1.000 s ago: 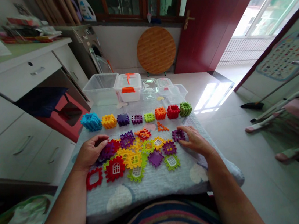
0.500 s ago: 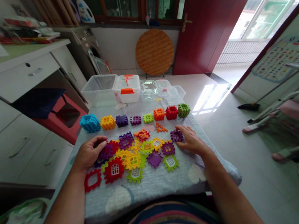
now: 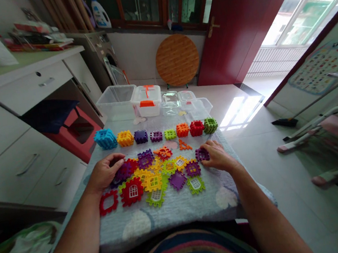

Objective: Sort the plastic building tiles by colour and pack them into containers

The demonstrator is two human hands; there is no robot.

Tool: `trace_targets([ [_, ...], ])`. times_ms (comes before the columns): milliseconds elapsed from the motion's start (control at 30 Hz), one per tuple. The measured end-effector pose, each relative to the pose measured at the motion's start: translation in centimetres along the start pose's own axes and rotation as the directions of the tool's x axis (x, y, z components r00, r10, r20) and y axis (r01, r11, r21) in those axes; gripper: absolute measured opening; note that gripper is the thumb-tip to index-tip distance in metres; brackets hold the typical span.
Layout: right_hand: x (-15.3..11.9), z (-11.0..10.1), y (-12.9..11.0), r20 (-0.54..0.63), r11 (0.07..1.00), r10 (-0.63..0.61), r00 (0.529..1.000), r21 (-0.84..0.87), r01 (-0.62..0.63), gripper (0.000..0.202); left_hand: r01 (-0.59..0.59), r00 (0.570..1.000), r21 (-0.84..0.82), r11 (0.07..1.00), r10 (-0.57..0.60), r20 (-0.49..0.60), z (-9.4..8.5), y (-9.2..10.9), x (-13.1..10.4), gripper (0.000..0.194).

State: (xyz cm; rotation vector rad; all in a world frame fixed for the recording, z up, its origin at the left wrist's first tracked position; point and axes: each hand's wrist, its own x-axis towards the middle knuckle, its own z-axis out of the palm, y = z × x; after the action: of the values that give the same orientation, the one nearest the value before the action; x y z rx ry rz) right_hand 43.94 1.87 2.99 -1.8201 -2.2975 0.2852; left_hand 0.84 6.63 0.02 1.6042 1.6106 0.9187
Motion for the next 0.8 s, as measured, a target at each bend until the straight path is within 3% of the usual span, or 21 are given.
trace_targets([
  [167,1.5,-2.1,-2.3,-0.097,0.993,-0.103,0.990,0.048,0.108,0.038,-0.005,1.000,-0.028,1.000,0.005,0.002,0.0,0.1,0.0,0.048],
  [300,5.6,-2.8,-6.3,-0.163,0.974,-0.206,0.965,0.063,0.219,0.040,-0.015,1.000,-0.045,0.999,0.016,0.017,-0.1,0.0,0.0,0.046],
  [433,11.0,-1.6,-9.6,-0.129,0.968,-0.249,0.960,-0.002,0.250,0.041,-0.016,1.000,-0.045,0.999,0.016,0.021,-0.1,-0.2,0.0,0.045],
  [567,15.2,0.1,-11.1,-0.046,0.970,-0.242,0.969,-0.051,0.240,0.044,-0.013,0.999,-0.033,0.999,0.014,0.033,-0.2,-0.4,0.1,0.045],
  [800,18.0,1.3,-11.7,0.019,0.974,-0.213,0.977,-0.067,0.214,0.044,-0.028,0.999,-0.023,0.999,0.029,0.028,-0.3,-0.3,0.1,0.042],
])
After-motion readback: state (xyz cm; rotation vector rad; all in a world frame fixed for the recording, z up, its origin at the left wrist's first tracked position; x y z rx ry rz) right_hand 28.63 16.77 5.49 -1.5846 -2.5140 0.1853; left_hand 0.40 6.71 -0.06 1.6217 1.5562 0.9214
